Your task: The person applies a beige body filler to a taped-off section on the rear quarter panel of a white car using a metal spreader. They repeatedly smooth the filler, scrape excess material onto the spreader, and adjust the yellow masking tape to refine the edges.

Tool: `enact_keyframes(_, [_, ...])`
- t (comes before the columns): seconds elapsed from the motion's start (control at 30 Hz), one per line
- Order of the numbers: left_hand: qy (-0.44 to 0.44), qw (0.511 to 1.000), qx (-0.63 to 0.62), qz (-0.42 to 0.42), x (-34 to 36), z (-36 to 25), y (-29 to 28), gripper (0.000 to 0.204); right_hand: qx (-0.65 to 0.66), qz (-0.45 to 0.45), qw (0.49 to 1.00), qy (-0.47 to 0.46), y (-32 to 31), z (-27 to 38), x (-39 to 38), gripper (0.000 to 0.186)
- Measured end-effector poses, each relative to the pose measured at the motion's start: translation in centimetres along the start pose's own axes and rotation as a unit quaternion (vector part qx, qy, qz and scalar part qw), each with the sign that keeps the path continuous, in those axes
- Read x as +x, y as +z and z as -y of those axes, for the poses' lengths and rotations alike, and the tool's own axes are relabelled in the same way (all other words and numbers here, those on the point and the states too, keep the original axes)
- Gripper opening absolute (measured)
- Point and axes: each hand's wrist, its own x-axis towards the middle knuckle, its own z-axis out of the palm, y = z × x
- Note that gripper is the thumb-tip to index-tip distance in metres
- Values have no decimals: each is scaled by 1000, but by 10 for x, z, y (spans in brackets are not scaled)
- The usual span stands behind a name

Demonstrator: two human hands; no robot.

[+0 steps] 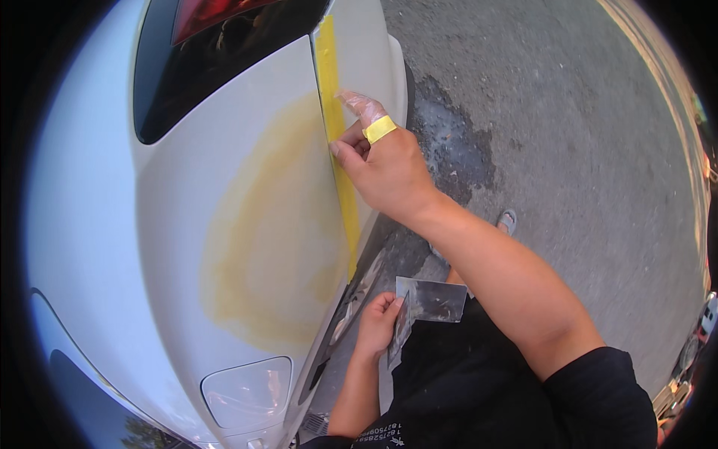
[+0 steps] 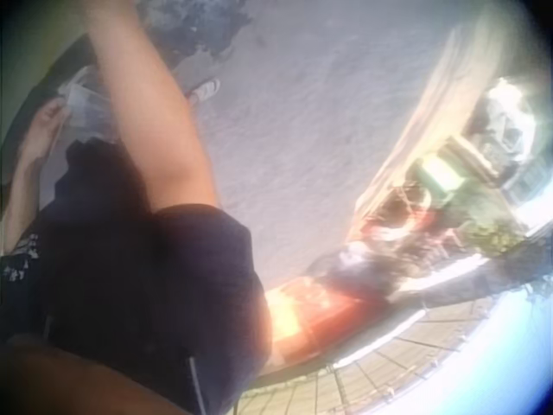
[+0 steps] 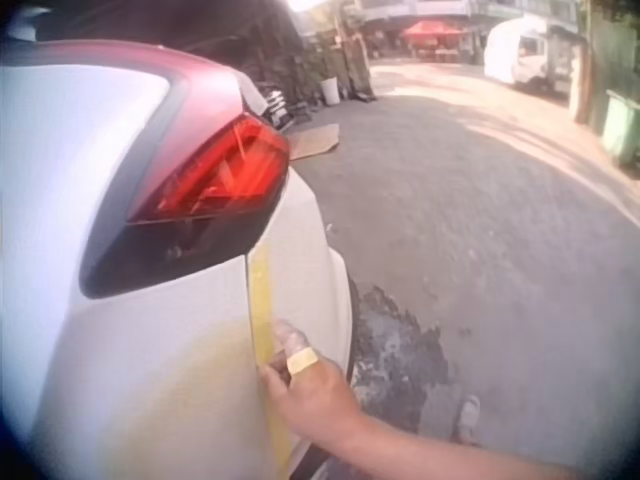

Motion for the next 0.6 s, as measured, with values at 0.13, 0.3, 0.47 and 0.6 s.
enact_keyframes(0.13, [-8, 1000, 10, 4, 0, -1, -1, 11, -15, 0, 1000, -12, 2, -9, -5, 48])
enact_keyframes(0.3, [-21, 1000, 18, 3, 0, 0, -2, 9, -14, 6, 1000, -14, 4, -15, -11, 49])
enact_keyframes(0.47, [-61, 998, 28, -16, -3, -8, 1, 10, 6, 15, 1000, 9, 5, -18, -19, 52])
enact_keyframes(0.6, [-60, 997, 50, -18, -2, -7, 1, 9, 2, 21, 1000, 10, 7, -22, -25, 54])
